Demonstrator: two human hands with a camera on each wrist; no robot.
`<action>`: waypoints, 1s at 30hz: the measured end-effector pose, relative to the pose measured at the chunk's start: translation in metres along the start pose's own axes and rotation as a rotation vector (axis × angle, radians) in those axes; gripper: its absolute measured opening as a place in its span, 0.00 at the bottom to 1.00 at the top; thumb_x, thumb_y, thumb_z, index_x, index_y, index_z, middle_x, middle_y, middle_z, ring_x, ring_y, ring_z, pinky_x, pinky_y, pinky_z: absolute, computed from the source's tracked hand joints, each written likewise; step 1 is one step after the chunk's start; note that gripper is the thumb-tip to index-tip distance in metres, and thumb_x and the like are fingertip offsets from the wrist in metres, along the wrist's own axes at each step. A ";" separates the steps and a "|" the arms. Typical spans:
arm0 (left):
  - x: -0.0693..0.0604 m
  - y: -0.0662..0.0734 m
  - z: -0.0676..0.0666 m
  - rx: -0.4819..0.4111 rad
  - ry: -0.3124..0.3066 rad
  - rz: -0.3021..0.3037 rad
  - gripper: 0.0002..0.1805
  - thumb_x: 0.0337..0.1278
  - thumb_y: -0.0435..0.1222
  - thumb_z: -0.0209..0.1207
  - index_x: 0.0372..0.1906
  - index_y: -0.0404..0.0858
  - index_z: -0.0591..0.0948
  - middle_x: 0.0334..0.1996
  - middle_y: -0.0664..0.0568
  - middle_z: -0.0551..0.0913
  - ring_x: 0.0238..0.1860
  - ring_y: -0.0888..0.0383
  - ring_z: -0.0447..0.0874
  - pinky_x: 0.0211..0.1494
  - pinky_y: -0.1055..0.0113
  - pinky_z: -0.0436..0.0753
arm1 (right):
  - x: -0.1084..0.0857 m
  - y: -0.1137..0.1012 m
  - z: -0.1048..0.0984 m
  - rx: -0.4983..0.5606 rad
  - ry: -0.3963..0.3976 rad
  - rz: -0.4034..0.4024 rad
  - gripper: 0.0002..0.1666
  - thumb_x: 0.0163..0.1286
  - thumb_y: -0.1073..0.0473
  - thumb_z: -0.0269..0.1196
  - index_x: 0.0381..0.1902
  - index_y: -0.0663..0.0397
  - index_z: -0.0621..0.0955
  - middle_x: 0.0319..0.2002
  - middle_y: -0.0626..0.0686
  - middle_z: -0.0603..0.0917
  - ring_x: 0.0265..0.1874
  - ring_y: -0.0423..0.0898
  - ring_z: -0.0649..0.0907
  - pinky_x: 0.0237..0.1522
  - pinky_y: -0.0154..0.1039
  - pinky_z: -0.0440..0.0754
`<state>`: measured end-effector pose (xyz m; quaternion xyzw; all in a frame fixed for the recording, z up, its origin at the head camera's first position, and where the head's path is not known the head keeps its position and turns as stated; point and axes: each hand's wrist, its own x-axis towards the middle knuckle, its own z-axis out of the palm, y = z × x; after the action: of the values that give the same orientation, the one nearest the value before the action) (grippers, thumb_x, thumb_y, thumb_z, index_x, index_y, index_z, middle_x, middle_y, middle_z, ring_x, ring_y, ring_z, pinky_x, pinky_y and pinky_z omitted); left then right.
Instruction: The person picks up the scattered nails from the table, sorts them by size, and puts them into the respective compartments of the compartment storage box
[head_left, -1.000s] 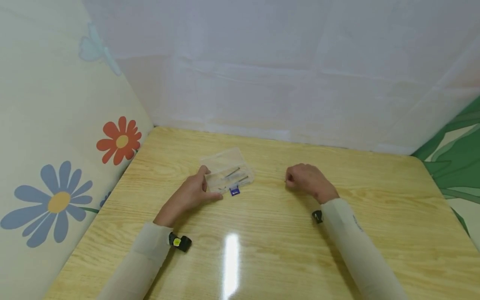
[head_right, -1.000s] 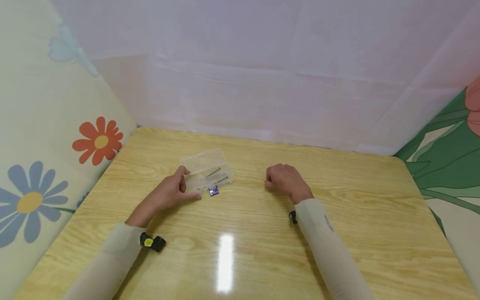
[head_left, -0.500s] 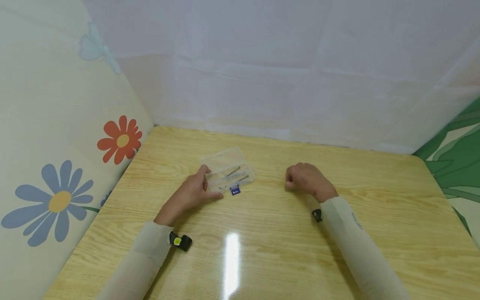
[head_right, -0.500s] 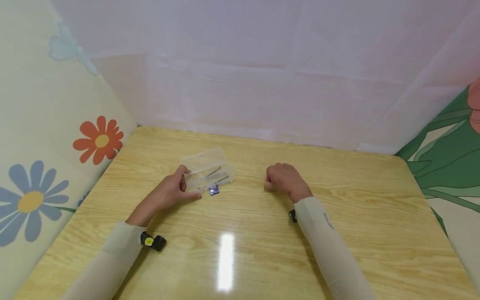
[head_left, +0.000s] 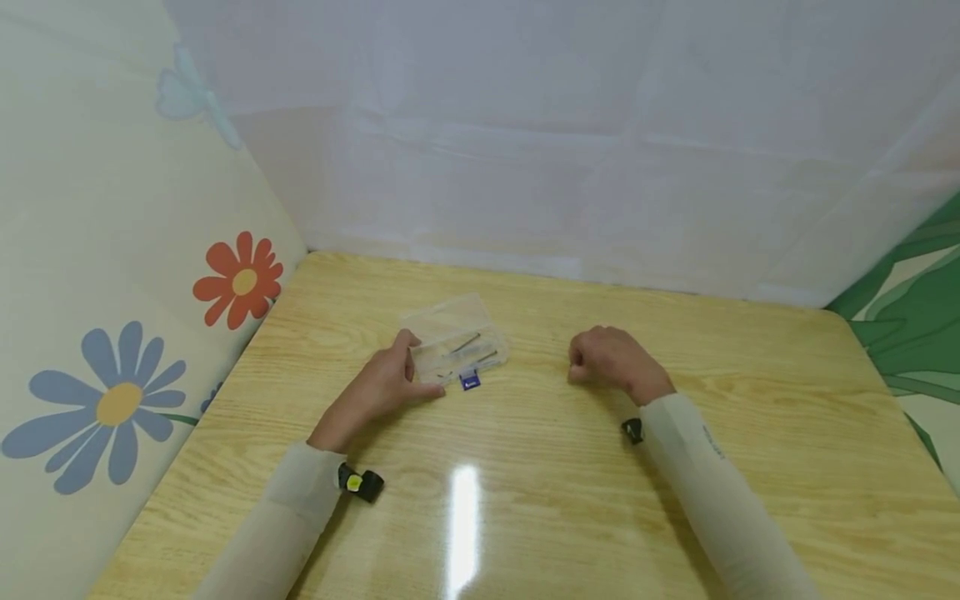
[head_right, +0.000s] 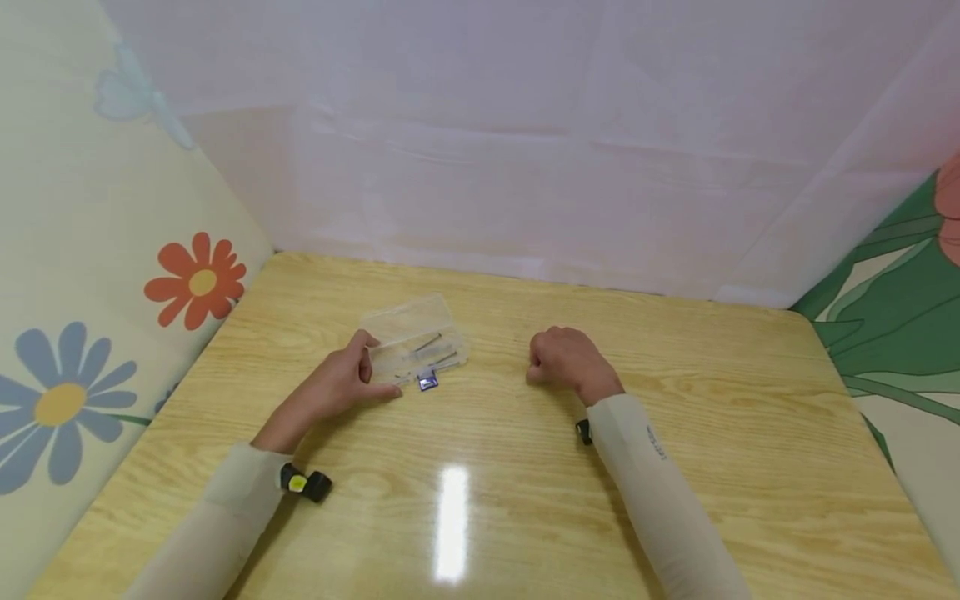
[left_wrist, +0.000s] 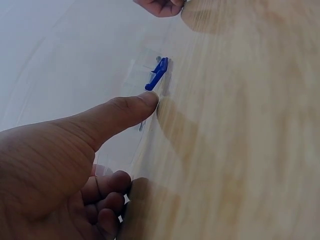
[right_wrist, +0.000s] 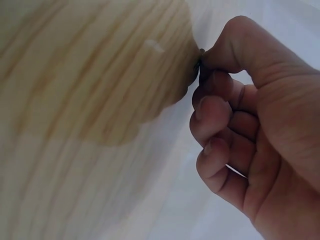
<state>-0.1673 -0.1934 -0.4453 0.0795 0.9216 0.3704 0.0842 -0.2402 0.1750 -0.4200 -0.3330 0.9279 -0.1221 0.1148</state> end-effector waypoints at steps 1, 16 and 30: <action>0.000 0.000 0.000 -0.001 -0.002 0.000 0.45 0.51 0.48 0.77 0.65 0.34 0.64 0.29 0.48 0.75 0.26 0.54 0.72 0.31 0.60 0.73 | 0.000 0.000 0.000 -0.002 -0.002 -0.001 0.10 0.59 0.66 0.67 0.21 0.47 0.82 0.21 0.44 0.76 0.20 0.41 0.70 0.28 0.38 0.70; 0.001 0.000 0.000 0.006 0.001 0.000 0.45 0.51 0.48 0.78 0.65 0.33 0.64 0.29 0.48 0.75 0.26 0.55 0.72 0.31 0.60 0.72 | 0.003 -0.023 -0.008 0.057 0.065 -0.132 0.07 0.63 0.66 0.64 0.27 0.48 0.83 0.25 0.41 0.79 0.24 0.39 0.73 0.33 0.39 0.74; 0.001 0.000 0.000 0.008 -0.006 0.000 0.46 0.52 0.49 0.77 0.66 0.32 0.64 0.29 0.48 0.75 0.27 0.55 0.71 0.32 0.60 0.72 | 0.032 -0.067 -0.008 0.072 0.049 -0.181 0.06 0.61 0.65 0.64 0.28 0.47 0.81 0.25 0.41 0.79 0.24 0.39 0.75 0.32 0.37 0.76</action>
<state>-0.1682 -0.1933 -0.4454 0.0808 0.9228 0.3666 0.0865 -0.2272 0.1056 -0.3966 -0.4078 0.8917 -0.1735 0.0924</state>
